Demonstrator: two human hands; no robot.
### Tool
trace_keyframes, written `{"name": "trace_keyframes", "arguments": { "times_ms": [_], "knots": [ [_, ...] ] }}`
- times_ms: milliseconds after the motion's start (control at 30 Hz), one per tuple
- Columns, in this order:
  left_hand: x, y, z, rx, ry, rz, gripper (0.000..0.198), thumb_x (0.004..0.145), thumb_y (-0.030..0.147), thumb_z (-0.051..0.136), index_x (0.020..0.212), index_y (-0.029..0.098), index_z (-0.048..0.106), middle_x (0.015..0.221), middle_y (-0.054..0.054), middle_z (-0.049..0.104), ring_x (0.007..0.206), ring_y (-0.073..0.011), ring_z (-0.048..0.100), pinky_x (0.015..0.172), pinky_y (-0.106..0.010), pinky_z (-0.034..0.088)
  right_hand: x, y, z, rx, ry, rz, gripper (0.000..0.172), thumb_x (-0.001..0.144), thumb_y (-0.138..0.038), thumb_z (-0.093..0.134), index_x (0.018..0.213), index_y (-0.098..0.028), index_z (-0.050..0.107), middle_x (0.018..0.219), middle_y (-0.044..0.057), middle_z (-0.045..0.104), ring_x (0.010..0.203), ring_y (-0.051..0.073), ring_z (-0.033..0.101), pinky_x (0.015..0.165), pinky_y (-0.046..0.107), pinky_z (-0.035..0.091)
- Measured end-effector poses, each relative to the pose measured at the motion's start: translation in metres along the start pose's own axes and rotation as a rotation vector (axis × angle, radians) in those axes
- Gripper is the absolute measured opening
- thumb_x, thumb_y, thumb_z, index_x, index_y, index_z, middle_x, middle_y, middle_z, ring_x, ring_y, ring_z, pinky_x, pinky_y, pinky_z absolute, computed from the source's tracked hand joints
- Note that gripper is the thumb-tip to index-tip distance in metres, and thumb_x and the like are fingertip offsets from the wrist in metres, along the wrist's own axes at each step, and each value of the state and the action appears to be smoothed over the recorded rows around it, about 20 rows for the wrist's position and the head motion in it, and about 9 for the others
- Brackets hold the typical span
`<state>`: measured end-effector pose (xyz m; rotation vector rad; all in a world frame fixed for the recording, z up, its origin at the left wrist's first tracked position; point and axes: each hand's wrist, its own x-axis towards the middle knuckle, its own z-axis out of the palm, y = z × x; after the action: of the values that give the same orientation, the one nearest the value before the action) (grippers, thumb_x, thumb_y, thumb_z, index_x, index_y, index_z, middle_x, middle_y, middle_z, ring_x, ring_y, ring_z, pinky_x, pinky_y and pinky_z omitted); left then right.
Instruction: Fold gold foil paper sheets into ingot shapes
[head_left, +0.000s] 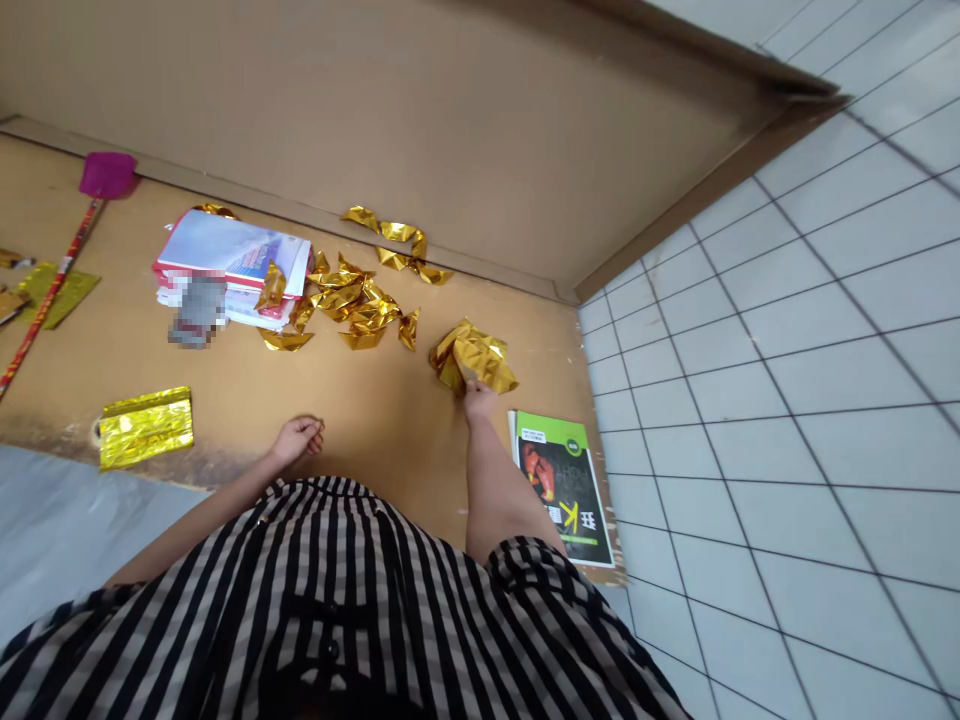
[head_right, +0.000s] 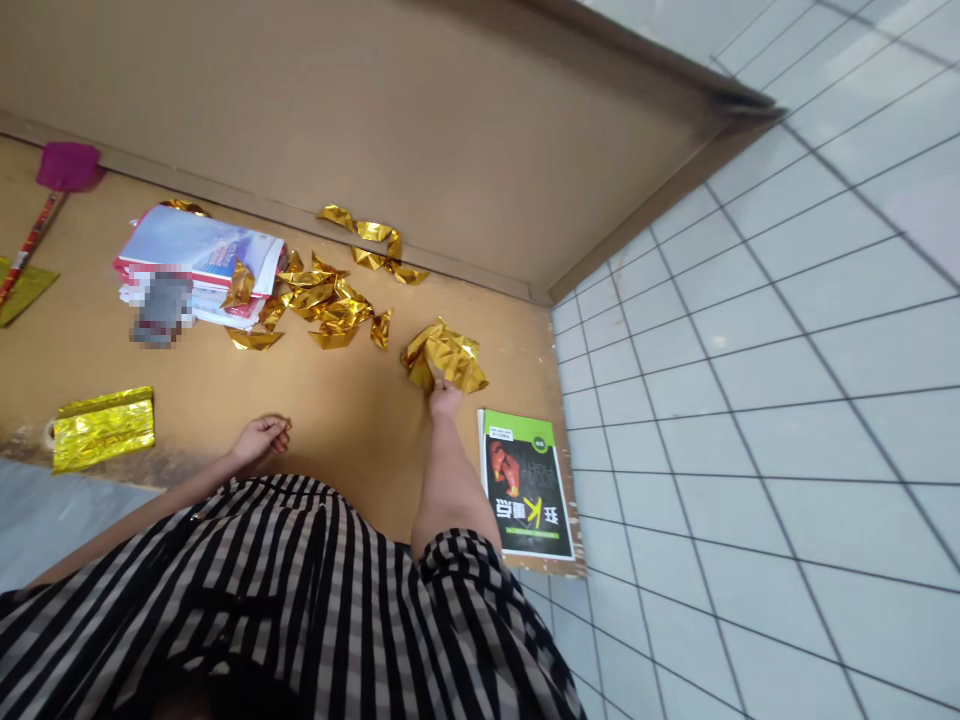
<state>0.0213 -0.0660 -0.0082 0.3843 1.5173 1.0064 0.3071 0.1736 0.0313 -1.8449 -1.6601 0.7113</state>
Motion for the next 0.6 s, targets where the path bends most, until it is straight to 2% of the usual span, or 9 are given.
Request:
{"name": "trace_keyframes", "arguments": {
  "times_ms": [100,167,300,400,433,533,600],
  "knots": [
    [-0.001,0.001,0.001,-0.005,0.009,-0.008,0.038,0.066,0.051,0.078,0.067,0.019,0.057,0.049,0.004,0.058,0.045,-0.0126,0.058,0.049,-0.023,0.047,-0.005,-0.014,-0.005,0.032,0.068,0.029,0.029,0.086,-0.033,0.046,0.069,-0.017,0.063,0.069,0.009,0.065,0.078,0.025,0.061,0.075,0.039,0.051],
    [-0.002,0.002,0.001,-0.014,0.018,-0.004,0.041,0.063,0.053,0.08,0.066,0.018,0.057,0.049,0.003,0.058,0.044,-0.0126,0.058,0.049,-0.024,0.046,-0.013,-0.026,-0.006,0.107,0.097,-0.001,0.027,0.084,-0.033,0.047,0.077,-0.016,0.066,0.078,0.011,0.068,0.086,0.025,0.062,0.08,0.037,0.051],
    [-0.004,0.002,-0.002,-0.036,0.016,0.005,0.051,0.052,0.06,0.085,0.065,0.018,0.059,0.052,0.002,0.062,0.047,-0.0133,0.06,0.051,-0.025,0.048,-0.052,-0.051,0.009,0.228,0.023,-0.096,0.023,0.08,-0.037,0.054,0.081,-0.018,0.068,0.087,0.008,0.072,0.091,0.022,0.062,0.085,0.034,0.051],
    [-0.005,0.004,-0.006,-0.068,0.002,0.025,0.057,0.047,0.064,0.086,0.068,0.017,0.063,0.061,-0.001,0.068,0.054,-0.0143,0.064,0.058,-0.027,0.05,-0.097,-0.066,0.029,0.307,-0.099,-0.137,0.027,0.076,-0.046,0.059,0.066,-0.021,0.064,0.065,0.0,0.064,0.072,0.018,0.059,0.07,0.03,0.052],
    [-0.005,0.006,-0.007,-0.092,-0.001,0.04,0.058,0.047,0.065,0.087,0.071,0.016,0.065,0.066,-0.003,0.07,0.058,-0.0149,0.066,0.062,-0.028,0.052,-0.112,-0.07,0.034,0.39,-0.221,-0.139,0.031,0.076,-0.049,0.06,0.063,-0.02,0.063,0.061,-0.001,0.061,0.068,0.017,0.056,0.066,0.029,0.05],
    [-0.003,0.016,-0.013,-0.201,0.024,0.099,0.062,0.045,0.066,0.088,0.08,0.017,0.07,0.08,-0.005,0.075,0.075,-0.0171,0.069,0.073,-0.028,0.053,-0.149,-0.082,0.044,0.627,-0.49,-0.065,0.036,0.073,-0.054,0.063,0.068,-0.019,0.068,0.065,-0.002,0.063,0.065,0.016,0.056,0.065,0.028,0.05],
    [-0.003,0.025,-0.018,-0.283,0.03,0.132,0.064,0.043,0.066,0.089,0.083,0.019,0.072,0.086,-0.006,0.076,0.083,-0.0189,0.07,0.077,-0.028,0.052,-0.163,-0.089,0.045,0.712,-0.575,0.004,0.038,0.071,-0.057,0.067,0.074,-0.019,0.072,0.07,0.0,0.067,0.069,0.016,0.059,0.068,0.029,0.051]
  ]
}}
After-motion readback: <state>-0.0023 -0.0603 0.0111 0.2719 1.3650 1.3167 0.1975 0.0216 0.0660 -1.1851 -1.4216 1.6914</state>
